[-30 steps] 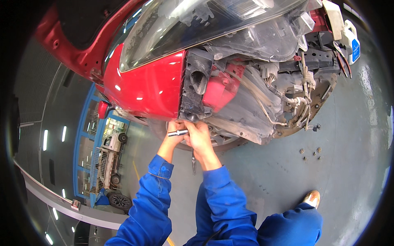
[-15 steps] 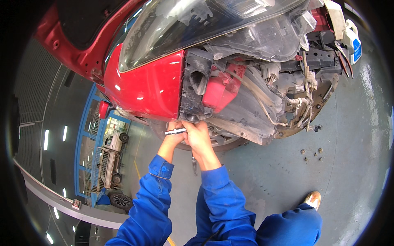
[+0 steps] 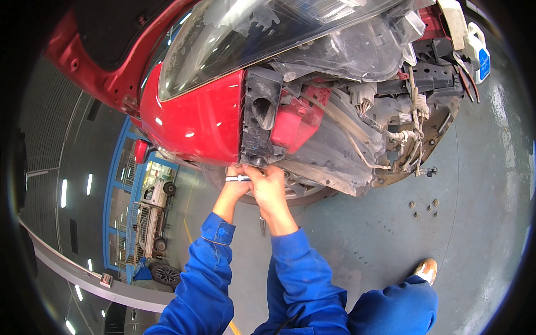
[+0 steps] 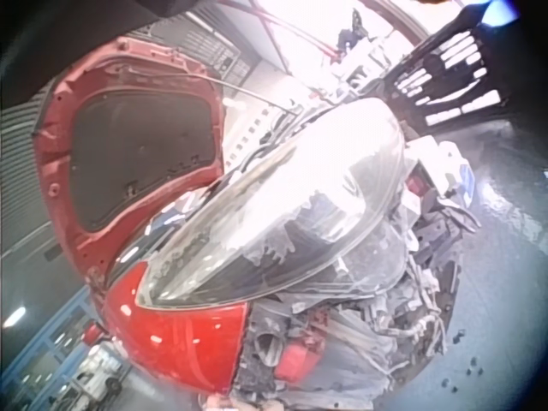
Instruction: The person removes a black plastic cover from the front of a red car, then uses a ratchet to loosen and remove bolts from the front bumper area. The person continues to remove bolts from under the bumper and works on the underside of the front end.
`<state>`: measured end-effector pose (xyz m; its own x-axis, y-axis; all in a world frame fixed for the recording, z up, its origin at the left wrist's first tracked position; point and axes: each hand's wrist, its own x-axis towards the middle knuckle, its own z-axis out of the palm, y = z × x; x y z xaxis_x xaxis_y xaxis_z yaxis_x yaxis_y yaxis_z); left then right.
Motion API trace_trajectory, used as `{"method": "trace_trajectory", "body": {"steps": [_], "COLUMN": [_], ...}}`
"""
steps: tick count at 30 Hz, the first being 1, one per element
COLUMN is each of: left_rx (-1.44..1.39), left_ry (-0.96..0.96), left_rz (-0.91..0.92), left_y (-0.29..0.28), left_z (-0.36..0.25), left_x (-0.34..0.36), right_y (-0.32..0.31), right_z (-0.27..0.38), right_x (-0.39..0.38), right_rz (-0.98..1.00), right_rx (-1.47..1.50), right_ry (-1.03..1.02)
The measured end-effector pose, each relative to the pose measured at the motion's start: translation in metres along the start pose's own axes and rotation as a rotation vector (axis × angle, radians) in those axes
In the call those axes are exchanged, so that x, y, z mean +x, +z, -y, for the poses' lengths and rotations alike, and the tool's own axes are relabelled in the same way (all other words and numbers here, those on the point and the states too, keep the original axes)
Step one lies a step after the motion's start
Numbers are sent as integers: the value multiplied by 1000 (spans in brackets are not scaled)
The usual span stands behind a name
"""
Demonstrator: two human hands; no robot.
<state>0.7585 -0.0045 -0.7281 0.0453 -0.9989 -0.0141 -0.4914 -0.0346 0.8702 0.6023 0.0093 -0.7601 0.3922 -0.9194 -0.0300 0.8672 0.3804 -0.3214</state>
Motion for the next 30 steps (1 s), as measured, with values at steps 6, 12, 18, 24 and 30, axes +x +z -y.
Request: {"method": "trace_trajectory", "body": {"steps": [6,12,18,24,30], "left_rx": [204,-907,-1227,-1259,-1471], "left_ry": [-1,-411,-679,-31,14], "left_rz": [-124,-214,-204,-363,-172], "left_y": [25,78,102,85,85], "left_z": [-18,28,58,1,-63], "left_x": [-31,-77,-92,-75,-68], "right_y": [-16,-39,-56,-62,-55], "right_z": [4,2,-11,11,15], "right_x": [-30,-56,-72,-81,-73], "right_rz": [-184,-93,-110,-331,-343], "right_rx": [-548,-1063,-1303,-710,-265], "right_ry": [-216,-225,-437,-127,-120]}}
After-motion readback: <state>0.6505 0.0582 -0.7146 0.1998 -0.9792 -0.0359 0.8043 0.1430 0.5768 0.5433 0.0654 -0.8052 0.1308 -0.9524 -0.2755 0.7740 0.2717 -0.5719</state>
